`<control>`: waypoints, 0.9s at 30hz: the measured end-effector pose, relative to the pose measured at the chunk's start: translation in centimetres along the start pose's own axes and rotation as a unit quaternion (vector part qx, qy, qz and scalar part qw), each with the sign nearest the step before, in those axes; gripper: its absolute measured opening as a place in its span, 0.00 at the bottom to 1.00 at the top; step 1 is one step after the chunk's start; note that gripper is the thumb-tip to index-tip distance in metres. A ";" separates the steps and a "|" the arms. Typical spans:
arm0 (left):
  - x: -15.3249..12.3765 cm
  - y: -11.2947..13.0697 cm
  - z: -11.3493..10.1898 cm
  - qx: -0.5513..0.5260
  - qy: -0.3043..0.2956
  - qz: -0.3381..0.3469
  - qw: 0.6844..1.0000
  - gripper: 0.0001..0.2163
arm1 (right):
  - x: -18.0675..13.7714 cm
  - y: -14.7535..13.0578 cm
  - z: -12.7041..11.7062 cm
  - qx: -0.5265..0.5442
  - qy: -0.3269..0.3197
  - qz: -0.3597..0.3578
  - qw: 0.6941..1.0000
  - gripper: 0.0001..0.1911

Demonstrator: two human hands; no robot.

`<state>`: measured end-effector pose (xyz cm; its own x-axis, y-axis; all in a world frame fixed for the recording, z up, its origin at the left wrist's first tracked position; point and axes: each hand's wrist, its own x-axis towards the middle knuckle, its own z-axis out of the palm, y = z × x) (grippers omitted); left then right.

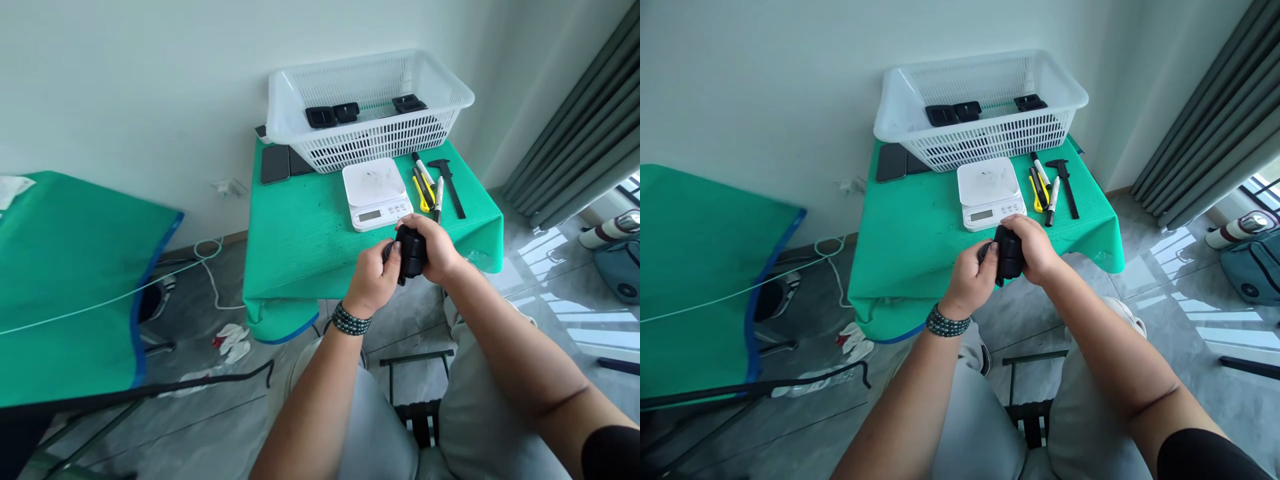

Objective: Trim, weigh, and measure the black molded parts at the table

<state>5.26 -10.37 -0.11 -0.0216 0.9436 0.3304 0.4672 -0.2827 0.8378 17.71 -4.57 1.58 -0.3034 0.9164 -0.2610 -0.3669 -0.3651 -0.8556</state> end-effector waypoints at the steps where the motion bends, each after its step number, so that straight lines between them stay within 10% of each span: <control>1: -0.1 0.0 0.0 0.001 0.006 0.002 1.000 0.24 | -0.1 -0.1 0.1 -0.004 -0.005 0.004 1.000 0.13; 15: -0.4 0.0 -0.7 -0.011 0.045 0.000 0.999 0.23 | -1.0 0.9 1.0 -0.041 -0.064 0.014 0.997 0.12; 27: 1.1 -0.4 -2.8 -0.080 0.037 -0.053 0.995 0.25 | -1.3 3.2 2.1 -0.097 -0.116 0.032 0.988 0.34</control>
<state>2.56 -9.75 1.17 -0.1305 0.9561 0.2625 0.3123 -0.2116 0.9261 15.10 -7.32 0.11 -0.5219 0.8224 -0.2267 -0.1715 -0.3614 -0.9165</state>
